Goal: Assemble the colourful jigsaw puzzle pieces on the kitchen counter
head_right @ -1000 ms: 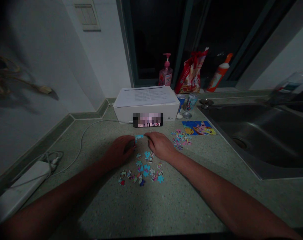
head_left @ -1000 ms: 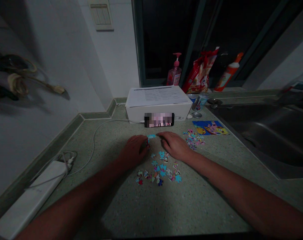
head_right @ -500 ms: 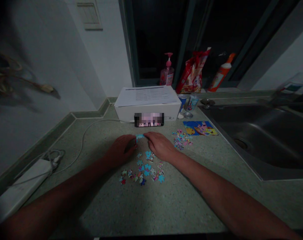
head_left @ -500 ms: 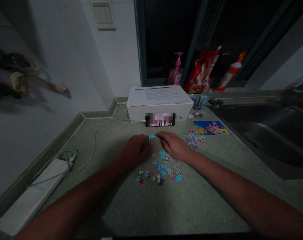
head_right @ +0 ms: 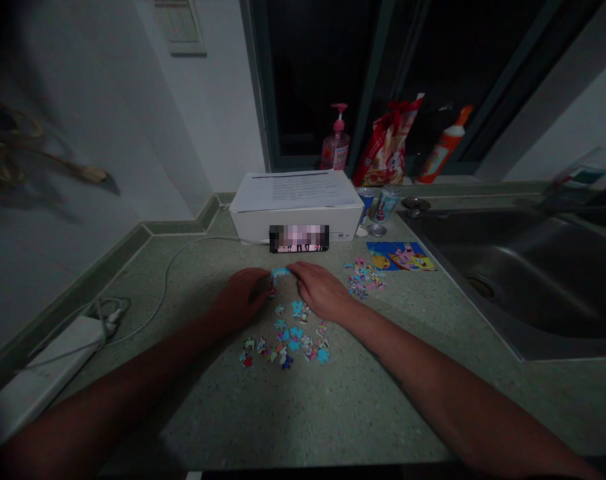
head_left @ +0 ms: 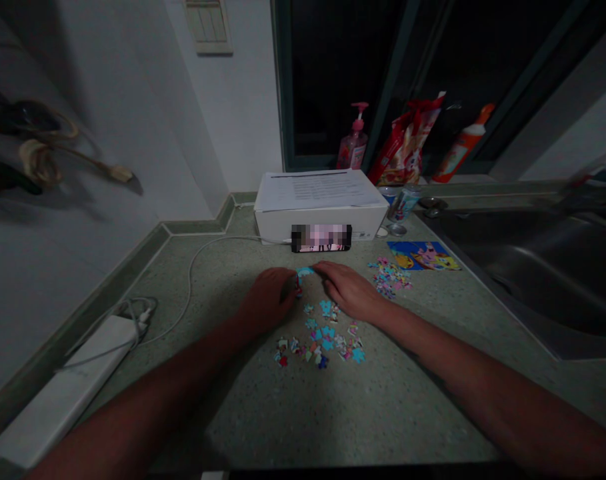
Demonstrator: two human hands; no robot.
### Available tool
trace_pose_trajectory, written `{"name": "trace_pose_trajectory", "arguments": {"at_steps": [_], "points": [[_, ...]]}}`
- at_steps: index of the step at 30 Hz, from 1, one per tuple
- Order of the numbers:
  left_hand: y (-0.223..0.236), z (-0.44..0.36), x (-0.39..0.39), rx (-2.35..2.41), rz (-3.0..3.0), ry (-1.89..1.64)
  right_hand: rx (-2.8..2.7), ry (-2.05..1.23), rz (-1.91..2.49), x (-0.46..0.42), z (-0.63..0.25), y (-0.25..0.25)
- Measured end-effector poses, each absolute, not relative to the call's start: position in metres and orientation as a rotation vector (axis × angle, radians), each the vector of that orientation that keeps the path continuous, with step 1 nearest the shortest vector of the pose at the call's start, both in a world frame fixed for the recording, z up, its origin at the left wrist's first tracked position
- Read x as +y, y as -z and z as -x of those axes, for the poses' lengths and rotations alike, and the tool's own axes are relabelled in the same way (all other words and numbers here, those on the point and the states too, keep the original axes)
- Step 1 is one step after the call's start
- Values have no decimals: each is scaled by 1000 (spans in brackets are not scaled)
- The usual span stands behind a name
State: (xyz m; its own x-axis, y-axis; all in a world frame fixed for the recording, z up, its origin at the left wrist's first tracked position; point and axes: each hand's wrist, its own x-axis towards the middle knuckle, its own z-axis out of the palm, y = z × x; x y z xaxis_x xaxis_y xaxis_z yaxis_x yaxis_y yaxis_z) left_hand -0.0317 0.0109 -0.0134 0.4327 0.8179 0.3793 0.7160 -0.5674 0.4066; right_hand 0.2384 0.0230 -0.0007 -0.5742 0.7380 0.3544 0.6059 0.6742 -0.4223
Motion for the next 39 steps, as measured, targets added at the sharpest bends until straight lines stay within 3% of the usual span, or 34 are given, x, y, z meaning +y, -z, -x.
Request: {"name": "trace_pose_trajectory", "arguments": {"at_steps": [39], "points": [[10, 29, 11, 1304, -2509, -810, -2394, -345, 1044, 22, -238, -3]]}}
